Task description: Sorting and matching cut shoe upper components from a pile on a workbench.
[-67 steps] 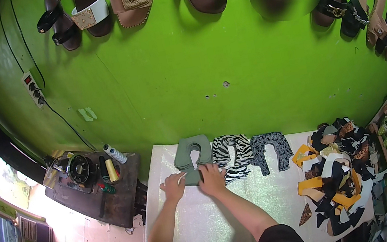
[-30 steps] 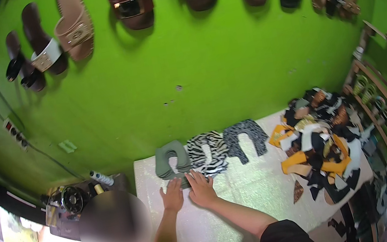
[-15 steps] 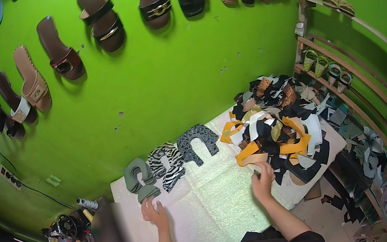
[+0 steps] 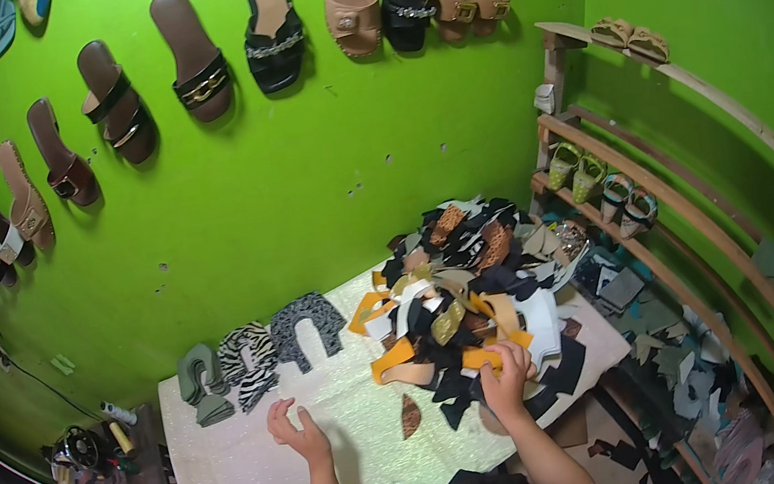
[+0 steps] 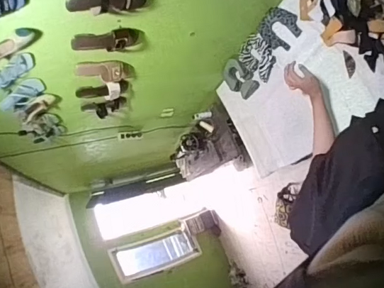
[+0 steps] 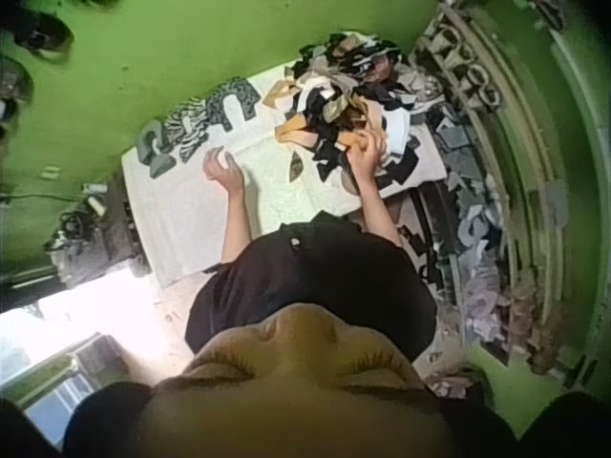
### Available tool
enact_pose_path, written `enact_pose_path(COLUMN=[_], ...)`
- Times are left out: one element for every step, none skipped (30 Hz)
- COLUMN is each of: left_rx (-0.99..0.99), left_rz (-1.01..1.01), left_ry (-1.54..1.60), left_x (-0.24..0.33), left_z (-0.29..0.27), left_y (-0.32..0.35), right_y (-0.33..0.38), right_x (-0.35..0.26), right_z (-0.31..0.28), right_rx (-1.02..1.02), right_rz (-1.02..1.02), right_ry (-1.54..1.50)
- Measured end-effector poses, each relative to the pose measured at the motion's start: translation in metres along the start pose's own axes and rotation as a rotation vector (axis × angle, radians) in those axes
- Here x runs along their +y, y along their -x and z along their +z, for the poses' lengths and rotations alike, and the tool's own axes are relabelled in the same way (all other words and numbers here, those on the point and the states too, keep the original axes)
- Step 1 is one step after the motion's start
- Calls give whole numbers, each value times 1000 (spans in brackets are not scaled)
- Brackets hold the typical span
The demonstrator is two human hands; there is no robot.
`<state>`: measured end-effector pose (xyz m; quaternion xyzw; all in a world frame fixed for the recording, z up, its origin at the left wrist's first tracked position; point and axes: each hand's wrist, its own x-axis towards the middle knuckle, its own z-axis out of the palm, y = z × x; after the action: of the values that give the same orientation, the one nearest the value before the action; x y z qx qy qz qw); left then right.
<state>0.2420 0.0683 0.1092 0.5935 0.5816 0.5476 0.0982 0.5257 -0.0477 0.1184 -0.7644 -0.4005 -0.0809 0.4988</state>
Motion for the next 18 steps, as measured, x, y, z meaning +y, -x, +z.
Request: enact_pose_path(left_rx=[4,-64,-132,-147,-136,-193,-245,-268,-266,-323,-381,-386,-385,-415,-445,-444,-449,-466], left_rz=[-2,37,79,134,134,196,255,265,263,323,381,389,383,423,467,508,509,526], left_ry=[7,37,67,93,98,111,114,153,165,182,198,220,218,252,284,303,305,333], left_x=[11,23,34,44,52,61,70,80,91,99,107,114,118,122,125,128,132,134], left_z=[12,23,35,48,59,71,79,87,96,102,109,116,124,131,138,148,156,163], left_y=[8,16,22,28,32,37,41,42,41,42,43,41,40,38,36,35,34,33], right_y=[-9,-18,-32,-48,-66,-85,-106,-128,-151,-173,-195,-213,-228,-240,-250,-260,-265,-269], right_x=[8,13,20,28,36,51,58,68,80,91,100,108,114,120,129,144,158,162], right_z=[-4,-9,-12,-13,-13,-12,-11,-5,-4,-5,-6,-4,-1,2,8,14,19,25], right_rx=[-3,-19,-13,-35,-59,-26,-51,-71,-83,-84,-85,-88,-94,-163,-231,-330,-329,-376], right_rz=[-29,-29,-38,-78,-118,-175,-161,-132,-99,-104,-103,-102,-105,-93,-79,-55,-50,-35], right_ry=[16,52,52,99,145,156,203,255,318,324,383,437,438,456,472,540,543,453])
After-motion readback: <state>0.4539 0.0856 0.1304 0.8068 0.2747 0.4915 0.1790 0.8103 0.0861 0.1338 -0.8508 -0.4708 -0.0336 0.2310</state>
